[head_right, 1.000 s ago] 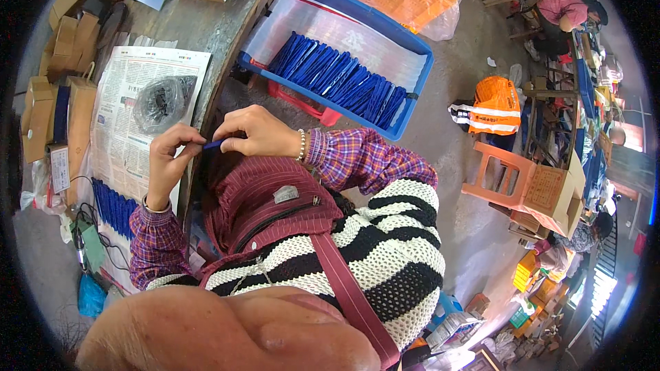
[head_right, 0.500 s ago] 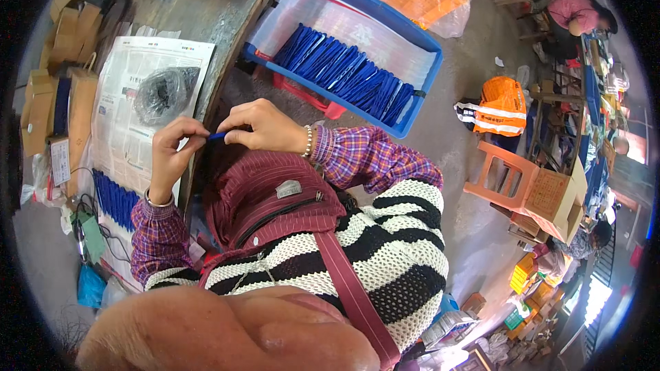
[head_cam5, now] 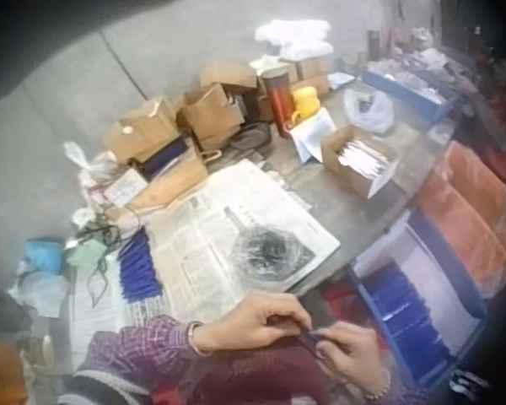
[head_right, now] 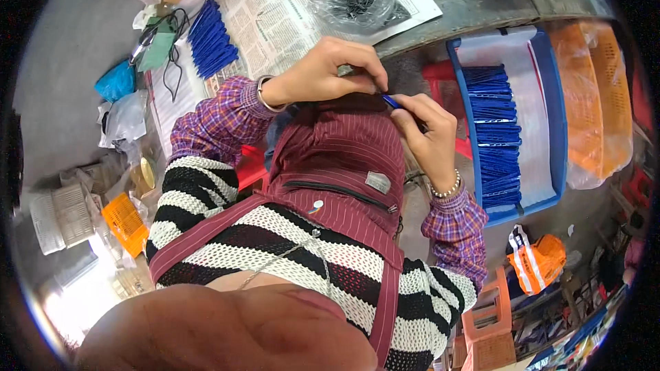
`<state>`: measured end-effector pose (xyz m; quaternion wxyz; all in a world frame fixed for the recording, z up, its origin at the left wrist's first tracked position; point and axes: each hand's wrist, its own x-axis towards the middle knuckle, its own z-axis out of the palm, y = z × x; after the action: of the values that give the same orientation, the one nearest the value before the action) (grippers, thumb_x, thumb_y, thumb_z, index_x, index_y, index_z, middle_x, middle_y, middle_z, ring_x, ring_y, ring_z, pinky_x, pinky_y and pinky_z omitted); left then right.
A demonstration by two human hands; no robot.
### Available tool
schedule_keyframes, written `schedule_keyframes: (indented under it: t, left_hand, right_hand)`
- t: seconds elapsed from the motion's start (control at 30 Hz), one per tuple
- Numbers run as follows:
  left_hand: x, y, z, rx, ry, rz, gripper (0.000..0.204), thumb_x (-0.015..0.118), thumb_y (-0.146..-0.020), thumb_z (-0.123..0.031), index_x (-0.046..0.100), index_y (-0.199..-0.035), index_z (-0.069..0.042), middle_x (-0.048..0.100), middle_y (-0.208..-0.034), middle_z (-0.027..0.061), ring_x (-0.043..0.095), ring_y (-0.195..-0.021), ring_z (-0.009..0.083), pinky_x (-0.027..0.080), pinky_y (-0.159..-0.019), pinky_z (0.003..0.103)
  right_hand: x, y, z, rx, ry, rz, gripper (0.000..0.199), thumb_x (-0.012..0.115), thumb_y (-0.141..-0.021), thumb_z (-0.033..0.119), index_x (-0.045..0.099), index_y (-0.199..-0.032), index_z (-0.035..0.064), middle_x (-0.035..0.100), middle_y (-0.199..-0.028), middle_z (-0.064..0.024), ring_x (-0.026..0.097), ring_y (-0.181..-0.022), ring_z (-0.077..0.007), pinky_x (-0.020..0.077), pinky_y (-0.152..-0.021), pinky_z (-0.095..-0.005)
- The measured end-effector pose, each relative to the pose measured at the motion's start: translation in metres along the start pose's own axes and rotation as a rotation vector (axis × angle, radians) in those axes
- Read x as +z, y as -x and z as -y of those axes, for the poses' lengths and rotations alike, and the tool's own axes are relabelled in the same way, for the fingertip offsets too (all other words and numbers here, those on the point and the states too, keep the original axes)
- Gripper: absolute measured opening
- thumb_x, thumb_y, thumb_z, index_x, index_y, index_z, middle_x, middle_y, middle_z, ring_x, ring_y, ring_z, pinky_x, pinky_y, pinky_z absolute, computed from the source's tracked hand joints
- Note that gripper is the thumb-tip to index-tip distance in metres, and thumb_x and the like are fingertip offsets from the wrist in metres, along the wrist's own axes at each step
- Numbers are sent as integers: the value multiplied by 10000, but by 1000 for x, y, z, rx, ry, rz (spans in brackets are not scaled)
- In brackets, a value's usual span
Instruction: Manually assembling blue cylindrical components at a workbench in a factory setting.
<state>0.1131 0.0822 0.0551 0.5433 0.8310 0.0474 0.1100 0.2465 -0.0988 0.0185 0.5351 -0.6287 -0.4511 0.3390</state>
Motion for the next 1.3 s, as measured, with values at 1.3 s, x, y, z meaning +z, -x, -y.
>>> schedule_keyframes:
  t: [1.3]
  left_hand:
    - [10, -2, 1, 43, -268, -5, 178, 652, -710, 47, 667, -860, -48, 624, -760, 78, 617, -706, 251, 475, -602, 331]
  right_hand:
    - [3, -1, -3, 37, 39, -26, 157, 651, -802, 11, 668, -953, -31, 622, -753, -125, 595, -630, -189, 440, -573, -282]
